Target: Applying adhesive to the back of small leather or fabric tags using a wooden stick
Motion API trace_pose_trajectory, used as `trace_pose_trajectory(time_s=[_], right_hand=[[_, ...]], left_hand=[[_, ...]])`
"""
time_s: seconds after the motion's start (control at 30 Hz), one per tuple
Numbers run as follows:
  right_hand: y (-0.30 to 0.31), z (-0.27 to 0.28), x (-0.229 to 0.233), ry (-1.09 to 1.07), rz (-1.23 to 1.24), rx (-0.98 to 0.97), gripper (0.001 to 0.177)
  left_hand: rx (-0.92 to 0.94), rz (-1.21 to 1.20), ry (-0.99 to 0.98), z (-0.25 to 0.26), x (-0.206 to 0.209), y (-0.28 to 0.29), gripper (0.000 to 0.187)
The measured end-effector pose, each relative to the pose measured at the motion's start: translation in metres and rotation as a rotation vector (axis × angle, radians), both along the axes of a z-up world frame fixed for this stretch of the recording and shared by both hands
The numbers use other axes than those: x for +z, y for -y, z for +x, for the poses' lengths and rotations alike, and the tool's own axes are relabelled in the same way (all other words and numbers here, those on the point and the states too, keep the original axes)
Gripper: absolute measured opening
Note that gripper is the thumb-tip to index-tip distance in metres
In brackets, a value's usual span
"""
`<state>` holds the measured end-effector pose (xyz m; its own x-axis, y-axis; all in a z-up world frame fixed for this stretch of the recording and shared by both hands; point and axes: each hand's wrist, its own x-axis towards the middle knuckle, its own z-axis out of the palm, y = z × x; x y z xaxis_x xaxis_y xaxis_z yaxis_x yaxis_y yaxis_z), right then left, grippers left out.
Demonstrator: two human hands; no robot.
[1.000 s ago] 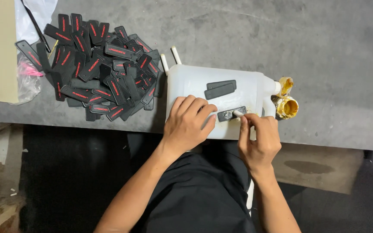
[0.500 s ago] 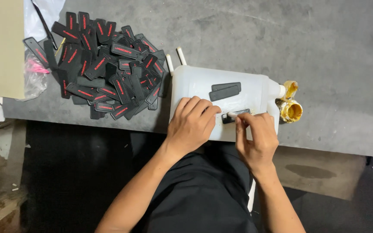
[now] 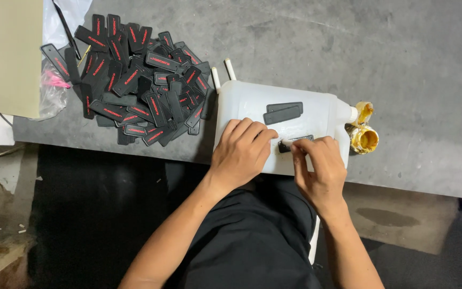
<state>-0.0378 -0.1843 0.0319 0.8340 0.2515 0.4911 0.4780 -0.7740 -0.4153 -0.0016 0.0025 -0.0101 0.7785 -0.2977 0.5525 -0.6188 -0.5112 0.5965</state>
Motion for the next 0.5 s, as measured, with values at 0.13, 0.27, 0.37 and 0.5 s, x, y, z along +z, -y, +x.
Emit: trace_pose_trajectory(time_s=[0.13,0.27,0.37,0.5], right_hand=[[0.004,-0.001,0.002,-0.029,-0.005,0.050,0.008],[0.004,0.004,-0.003,0.047,-0.009,0.038,0.011],[0.005,-0.002,0.002,0.021,-0.002,0.085,0.011],[0.012,-0.003,-0.003,0.068,-0.036,0.066,0.014]], left_hand=[[0.007,0.000,0.003,-0.001,0.000,-0.001,0.012],[0.007,-0.006,0.011,0.000,0.002,0.000,0.011],[0.006,-0.004,0.010,-0.001,0.003,0.000,0.011],[0.012,-0.015,0.005,0.000,0.003,0.000,0.014]])
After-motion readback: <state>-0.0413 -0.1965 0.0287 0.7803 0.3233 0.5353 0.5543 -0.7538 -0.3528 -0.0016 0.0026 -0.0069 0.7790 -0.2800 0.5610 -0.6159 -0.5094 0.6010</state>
